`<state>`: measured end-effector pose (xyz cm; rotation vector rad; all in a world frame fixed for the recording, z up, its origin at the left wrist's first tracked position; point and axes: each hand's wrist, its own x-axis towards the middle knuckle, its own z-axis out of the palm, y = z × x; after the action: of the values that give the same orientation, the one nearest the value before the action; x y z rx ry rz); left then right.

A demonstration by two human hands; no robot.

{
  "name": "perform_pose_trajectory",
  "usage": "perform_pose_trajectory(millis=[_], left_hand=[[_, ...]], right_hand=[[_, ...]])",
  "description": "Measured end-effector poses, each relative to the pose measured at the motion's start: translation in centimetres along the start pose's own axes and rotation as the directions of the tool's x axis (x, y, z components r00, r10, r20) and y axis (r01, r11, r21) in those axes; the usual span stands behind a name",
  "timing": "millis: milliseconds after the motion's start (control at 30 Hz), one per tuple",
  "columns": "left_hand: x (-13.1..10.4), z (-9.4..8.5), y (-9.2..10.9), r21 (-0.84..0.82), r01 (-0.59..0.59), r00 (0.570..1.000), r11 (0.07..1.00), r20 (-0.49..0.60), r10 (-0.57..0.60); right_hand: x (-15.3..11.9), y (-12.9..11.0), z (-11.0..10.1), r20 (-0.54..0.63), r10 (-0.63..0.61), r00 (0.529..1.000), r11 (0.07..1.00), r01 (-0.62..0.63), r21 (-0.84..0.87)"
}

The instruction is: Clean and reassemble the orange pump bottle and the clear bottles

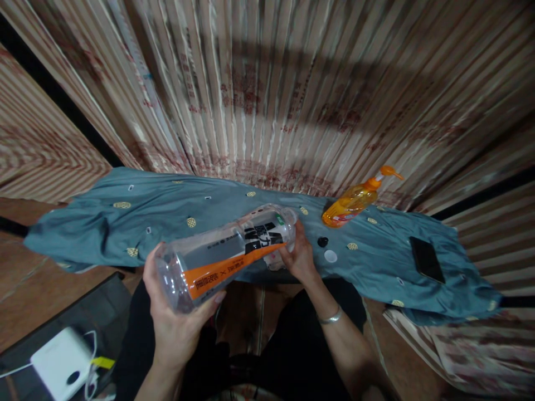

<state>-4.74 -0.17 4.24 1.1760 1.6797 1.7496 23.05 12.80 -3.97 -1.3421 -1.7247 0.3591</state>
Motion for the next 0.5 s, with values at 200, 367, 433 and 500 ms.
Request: perform_pose_trajectory(millis=[200,367,433,500], left_hand=[[0.5,-0.5,-0.6,0.006,0.010,1.000,1.000,0.013,-0.010],[-0.2,0.5,0.9,0.006,-0.013,0.999,1.000,-0.030,0.013],[-0.5,1.0,1.6,-0.005,0.008,0.999,1.000,-0.051,-0.009],[-0.7,1.3,2.0,-0.001,0.023,0.998,1.000,-0.058,-0.023]], right_hand=[[0.0,-0.3,-0.1,0.002,0.011,1.000,1.000,-0.011,0.013],[0.0,-0.1,0.1,-0.004,0.023,1.000,1.000,-0.023,-0.006],[-0.1,-0.1,0.1,-0.013,0.016,1.000,1.000,-0.016,-0.011],[-0.1,0.0,0.2,-0.021,0.008,1.000,1.000,-0.008,-0.013]])
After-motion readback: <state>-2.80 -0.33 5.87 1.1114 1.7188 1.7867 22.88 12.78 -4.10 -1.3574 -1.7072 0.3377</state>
